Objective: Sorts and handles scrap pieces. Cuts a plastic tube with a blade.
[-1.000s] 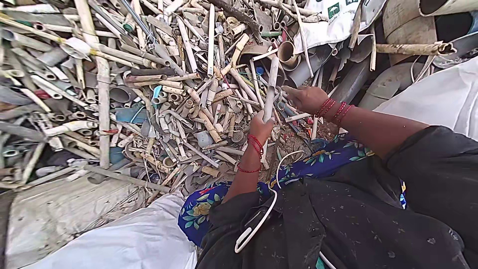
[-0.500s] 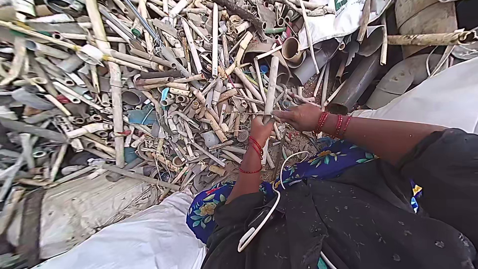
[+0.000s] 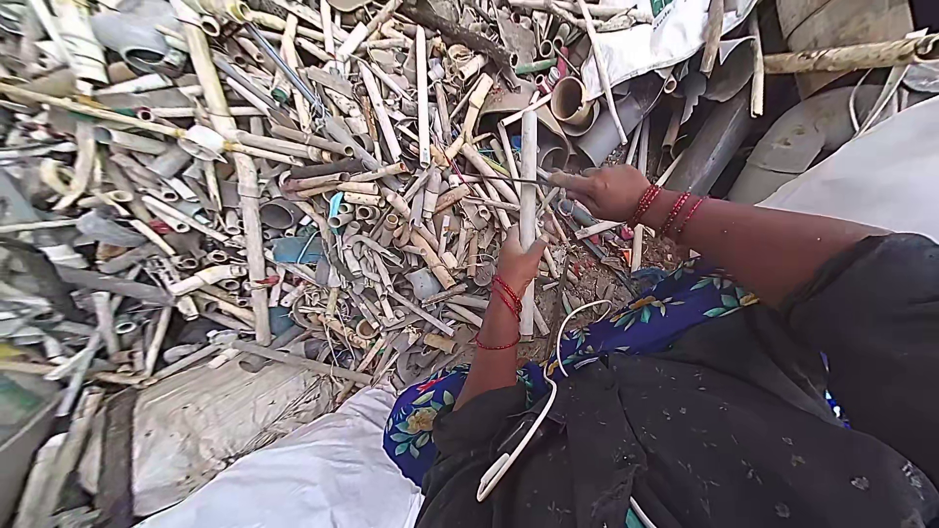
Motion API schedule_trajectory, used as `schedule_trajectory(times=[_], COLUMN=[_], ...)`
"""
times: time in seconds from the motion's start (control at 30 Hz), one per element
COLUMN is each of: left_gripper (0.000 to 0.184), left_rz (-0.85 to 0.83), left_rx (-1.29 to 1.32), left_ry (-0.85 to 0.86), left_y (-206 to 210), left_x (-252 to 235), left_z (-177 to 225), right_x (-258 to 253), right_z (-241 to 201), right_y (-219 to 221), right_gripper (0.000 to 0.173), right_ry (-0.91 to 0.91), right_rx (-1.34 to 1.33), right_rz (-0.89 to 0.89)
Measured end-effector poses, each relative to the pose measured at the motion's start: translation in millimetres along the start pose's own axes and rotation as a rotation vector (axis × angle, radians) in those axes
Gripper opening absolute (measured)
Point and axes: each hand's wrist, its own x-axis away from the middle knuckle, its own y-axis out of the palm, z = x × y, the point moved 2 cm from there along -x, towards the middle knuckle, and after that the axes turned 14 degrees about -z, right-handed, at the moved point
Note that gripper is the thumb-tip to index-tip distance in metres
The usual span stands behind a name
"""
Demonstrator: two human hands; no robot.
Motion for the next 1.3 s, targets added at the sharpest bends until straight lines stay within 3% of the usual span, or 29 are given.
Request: schedule_trajectory(times=[0.1,0.23,0.3,0.47,0.53,0.73,0.93,1.17,1.3], left_gripper=[0.048,0.050,0.052,0.053,0.058,0.058,0.059,0.061,0.054], left_rz=[-0.031,0.003,0.030,0.000,-0.042,0.020,0.079,-0.025,-0.128], left_rx=[-0.032,-0.242,-0.348,-0.506,-0.544,-0.602,-0.666,-0.664,-0.579], left_ry=[-0.020,-0.029,-0.031,-0.041,-0.082,-0.141,-0.124,-0.138,-0.167], left_y=[5,6,5,14,23,27,28,35,38], left_x=[2,-1,3,9,11,9,1,-4,-5], left_z=[0,2,14,28,30,32,35,36,29], right_x=[4,10,9,16,21,23,20,23,26], right_z=[16,-15,-16,34,47,17,26,42,53], right_y=[-9,11,8,-33,-39,-16,-23,-19,-10], right_gripper=[0.047,0.046,0.047,0.048,0.048,0.047,0.050,0.047,0.046], right_ry=[0.100,-0.156,-0.166,0.251,0.330,0.156,0.195,0.231,0.123], right_rx=[-0.042,0.042,0.091,-0.018,-0.099,-0.062,0.043,-0.033,-0.221], right_rz=[0.028,-0.072,-0.045,0.101,0.116,0.032,0.018,-0.028,-0.141])
